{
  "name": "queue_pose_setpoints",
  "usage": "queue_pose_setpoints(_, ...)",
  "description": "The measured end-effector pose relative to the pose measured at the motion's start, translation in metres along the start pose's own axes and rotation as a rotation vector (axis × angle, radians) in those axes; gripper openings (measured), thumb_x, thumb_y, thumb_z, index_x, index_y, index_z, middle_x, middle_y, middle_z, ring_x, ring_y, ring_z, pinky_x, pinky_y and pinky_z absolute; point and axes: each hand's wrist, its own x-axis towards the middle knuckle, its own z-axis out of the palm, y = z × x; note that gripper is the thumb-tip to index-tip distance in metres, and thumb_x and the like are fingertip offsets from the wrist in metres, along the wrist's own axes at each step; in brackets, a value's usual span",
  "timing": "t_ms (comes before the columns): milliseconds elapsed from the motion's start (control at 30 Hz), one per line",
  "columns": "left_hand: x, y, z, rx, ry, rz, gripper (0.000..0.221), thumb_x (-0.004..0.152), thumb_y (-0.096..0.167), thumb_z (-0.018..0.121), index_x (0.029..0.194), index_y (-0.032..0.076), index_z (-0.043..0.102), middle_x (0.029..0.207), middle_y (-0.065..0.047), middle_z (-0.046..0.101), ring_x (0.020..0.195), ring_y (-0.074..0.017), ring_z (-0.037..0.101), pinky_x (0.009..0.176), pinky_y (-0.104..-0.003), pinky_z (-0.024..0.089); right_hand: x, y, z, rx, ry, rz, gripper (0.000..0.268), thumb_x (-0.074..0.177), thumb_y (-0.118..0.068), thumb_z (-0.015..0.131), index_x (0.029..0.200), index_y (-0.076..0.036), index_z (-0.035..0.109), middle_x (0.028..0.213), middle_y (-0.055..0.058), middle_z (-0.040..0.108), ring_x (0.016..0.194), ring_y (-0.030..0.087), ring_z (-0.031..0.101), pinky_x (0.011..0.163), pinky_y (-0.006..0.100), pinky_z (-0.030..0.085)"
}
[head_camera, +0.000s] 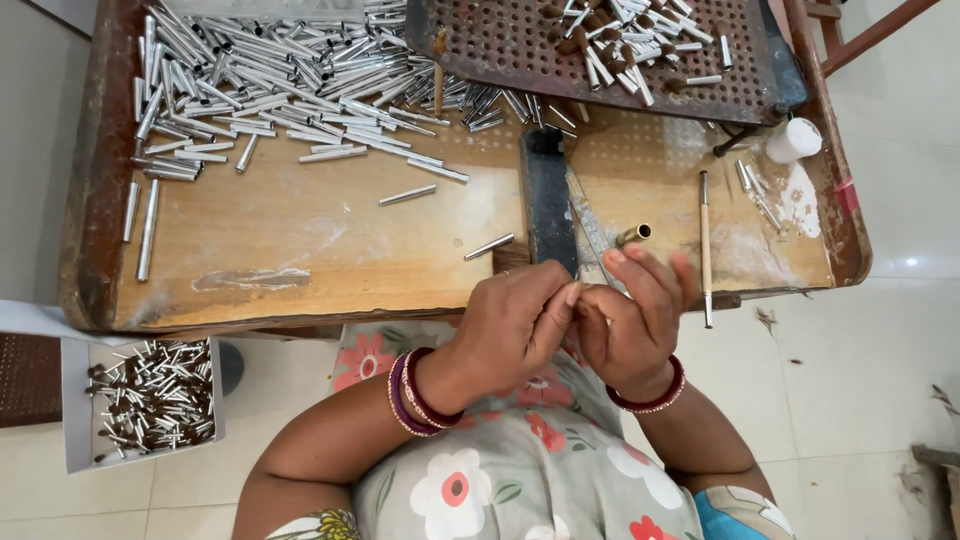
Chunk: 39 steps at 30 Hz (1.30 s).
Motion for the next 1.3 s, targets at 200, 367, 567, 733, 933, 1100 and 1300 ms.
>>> queue_pose_setpoints(200, -0.003, 0.000, 0.019, -0.155, 0.030, 0.011, 0.011, 0.107, 0.008, 0.057, 0.098, 0.002, 0.059, 0.082, -0.014, 0.060, 0.071, -0.0335, 0.064, 0.063, -0.040, 0.049, -0.035, 0.008, 0.016, 0.975, 0.092, 0.466, 0.031, 0.098, -0.025, 0.078, 0.105, 0.002, 0.066, 0.108, 0.013, 0.070, 0.091, 0.016, 0.068, 0.078, 0.024, 0.055)
queue_pose_setpoints(367, -0.008, -0.017, 0.022, -0.030, 0.147, -0.062, 0.012, 0.107, 0.009, 0.057, 0.098, 0.003, 0.059, 0.081, -0.013, 0.059, 0.069, -0.0304, 0.062, 0.063, -0.039, 0.049, -0.042, 0.020, 0.021, 0.928, 0.305, 0.631, 0.027, 0.103, -0.027, 0.075, 0.105, -0.002, 0.064, 0.099, 0.009, 0.069, 0.085, 0.013, 0.065, 0.075, 0.024, 0.055)
queue_pose_setpoints(567, 0.047, 0.001, 0.027, 0.298, 0.145, 0.121, 0.057, 0.090, 0.022, 0.074, 0.135, 0.001, 0.046, 0.099, -0.017, 0.067, 0.086, -0.0307, 0.066, 0.074, -0.041, 0.052, -0.026, 0.070, 0.002, 0.710, 0.163, 0.786, 0.024, 0.107, -0.022, 0.068, 0.109, 0.002, 0.064, 0.108, 0.010, 0.072, 0.093, 0.011, 0.068, 0.081, 0.025, 0.058)
queue_pose_setpoints(733, 0.054, -0.038, 0.079, 0.457, -0.137, 0.041, 0.080, 0.083, 0.017, 0.074, 0.151, -0.004, 0.038, 0.085, -0.015, 0.070, 0.078, -0.0356, 0.067, 0.078, -0.048, 0.053, -0.031, 0.085, 0.004, 0.770, 0.018, 0.835, 0.021, 0.107, -0.019, 0.067, 0.108, 0.003, 0.066, 0.099, 0.006, 0.073, 0.087, 0.008, 0.067, 0.079, 0.023, 0.057)
queue_pose_setpoints(933, 0.056, -0.039, 0.083, 0.469, -0.229, -0.049, 0.075, 0.087, 0.005, 0.065, 0.155, -0.003, 0.036, 0.079, -0.015, 0.070, 0.070, -0.0359, 0.067, 0.079, -0.047, 0.052, -0.019, 0.088, -0.008, 0.712, -0.140, 0.818, 0.015, 0.105, -0.012, 0.068, 0.103, 0.004, 0.068, 0.093, 0.003, 0.072, 0.084, 0.006, 0.064, 0.076, 0.022, 0.054)
queue_pose_setpoints(1100, 0.048, -0.045, 0.086, 0.458, -0.183, 0.028, 0.075, 0.087, 0.003, 0.064, 0.156, 0.002, 0.035, 0.080, -0.013, 0.071, 0.074, -0.0339, 0.069, 0.095, -0.048, 0.053, 0.013, 0.086, -0.025, 0.423, -0.433, 0.711, 0.007, 0.090, -0.002, 0.075, 0.096, 0.003, 0.075, 0.087, 0.009, 0.077, 0.077, 0.015, 0.075, 0.068, 0.027, 0.056)
queue_pose_setpoints(1300, 0.049, -0.025, 0.065, 0.484, -0.141, 0.045, 0.084, 0.079, 0.010, 0.073, 0.154, 0.004, 0.036, 0.121, -0.016, 0.068, 0.115, -0.0302, 0.065, 0.102, -0.048, 0.039, 0.026, 0.068, -0.049, 0.109, -0.422, 0.158, 0.080, 0.079, -0.046, 0.077, 0.140, 0.002, 0.058, 0.144, 0.025, 0.057, 0.133, 0.046, 0.054, 0.111, 0.051, 0.044)
